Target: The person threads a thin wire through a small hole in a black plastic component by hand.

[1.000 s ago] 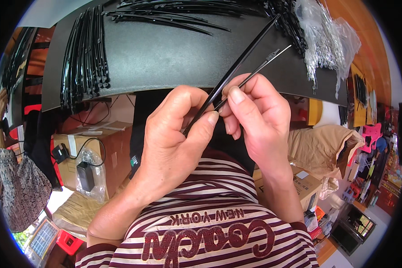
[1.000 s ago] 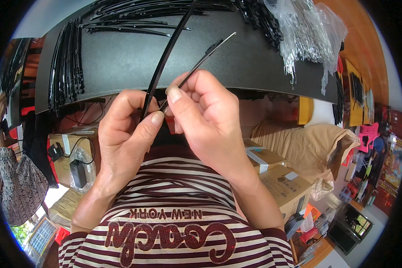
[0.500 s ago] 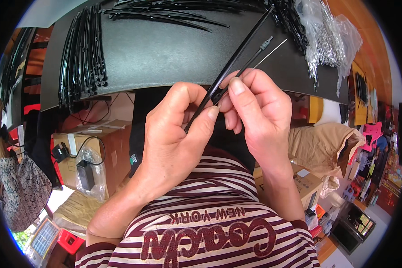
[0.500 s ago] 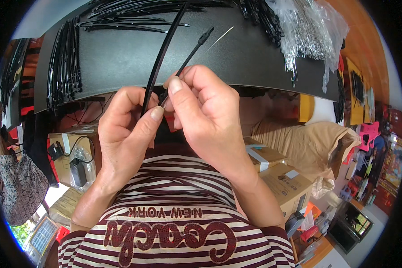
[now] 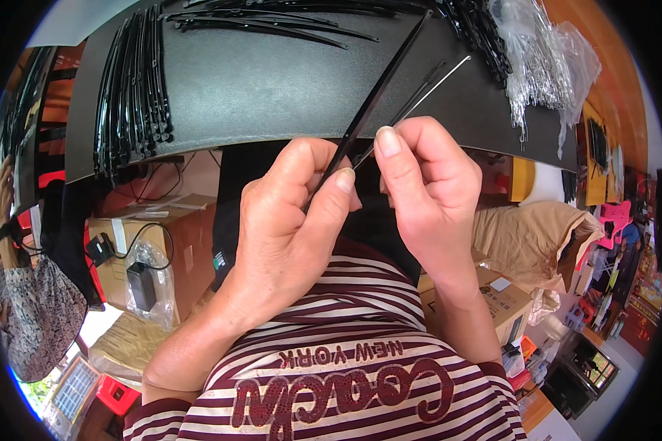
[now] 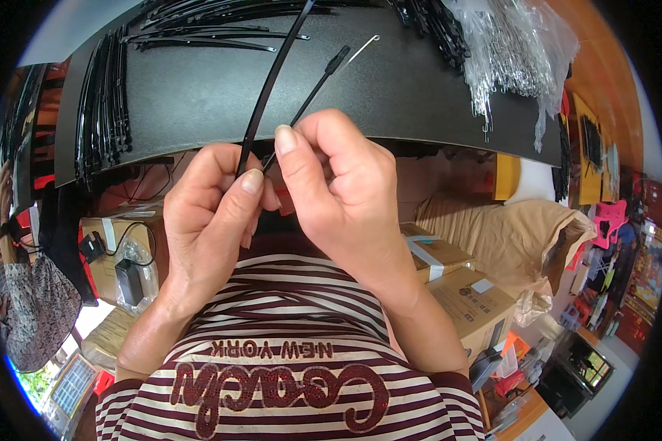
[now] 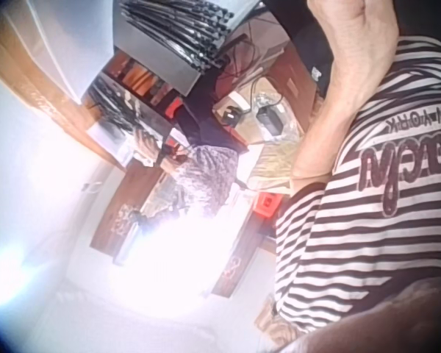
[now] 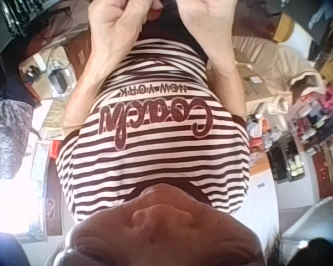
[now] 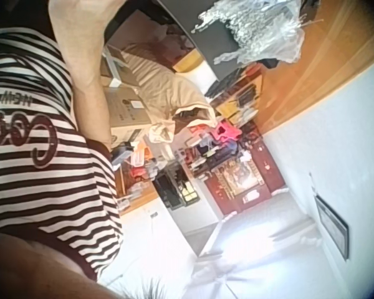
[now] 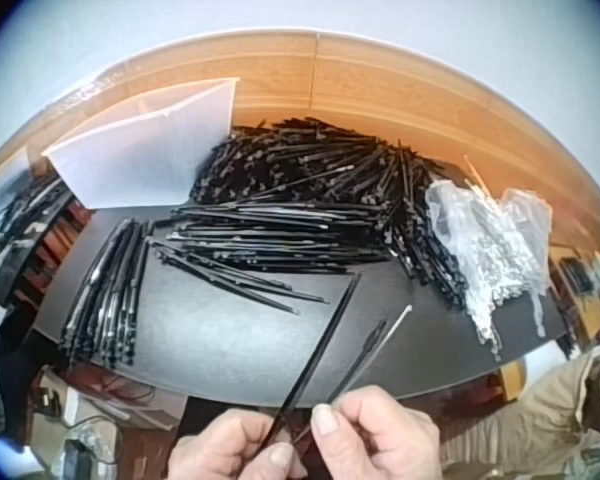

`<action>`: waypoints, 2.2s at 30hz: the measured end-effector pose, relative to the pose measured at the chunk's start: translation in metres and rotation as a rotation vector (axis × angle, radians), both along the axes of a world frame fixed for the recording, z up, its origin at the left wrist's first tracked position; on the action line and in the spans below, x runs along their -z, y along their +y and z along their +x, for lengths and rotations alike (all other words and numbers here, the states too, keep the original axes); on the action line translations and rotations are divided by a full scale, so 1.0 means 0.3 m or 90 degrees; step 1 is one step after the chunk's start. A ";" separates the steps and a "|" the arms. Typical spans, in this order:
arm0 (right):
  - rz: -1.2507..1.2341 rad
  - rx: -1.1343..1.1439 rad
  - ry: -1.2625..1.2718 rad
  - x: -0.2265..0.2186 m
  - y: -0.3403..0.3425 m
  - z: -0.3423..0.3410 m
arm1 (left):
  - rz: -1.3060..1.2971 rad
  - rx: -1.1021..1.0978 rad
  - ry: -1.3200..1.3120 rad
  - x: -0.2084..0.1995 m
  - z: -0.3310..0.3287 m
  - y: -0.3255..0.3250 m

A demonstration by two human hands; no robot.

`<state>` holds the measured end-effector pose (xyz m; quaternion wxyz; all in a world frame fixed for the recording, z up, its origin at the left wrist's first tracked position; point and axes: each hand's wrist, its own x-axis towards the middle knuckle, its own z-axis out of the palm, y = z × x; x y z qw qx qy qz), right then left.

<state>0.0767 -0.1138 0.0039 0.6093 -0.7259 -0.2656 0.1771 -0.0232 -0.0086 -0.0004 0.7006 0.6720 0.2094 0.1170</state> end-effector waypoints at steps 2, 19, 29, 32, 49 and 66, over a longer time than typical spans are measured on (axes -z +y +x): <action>0.020 -0.011 0.092 -0.014 0.005 -0.002 | -0.005 -0.002 0.022 -0.013 -0.001 -0.001; 0.067 -0.064 -0.030 -0.008 -0.008 -0.004 | -0.287 -0.015 0.063 -0.059 -0.008 0.019; -0.188 -0.113 -0.480 -0.027 0.122 0.239 | 0.155 -0.324 0.005 -0.146 -0.148 0.346; -0.283 -0.114 -0.552 -0.063 0.174 0.282 | 0.295 -0.375 0.049 -0.118 -0.148 0.483; -0.283 -0.284 -0.490 -0.104 0.145 0.315 | 0.662 -0.298 0.138 -0.011 -0.166 0.579; -0.111 -0.293 -0.045 -0.126 0.206 0.333 | 1.056 -0.093 0.036 -0.170 0.021 0.547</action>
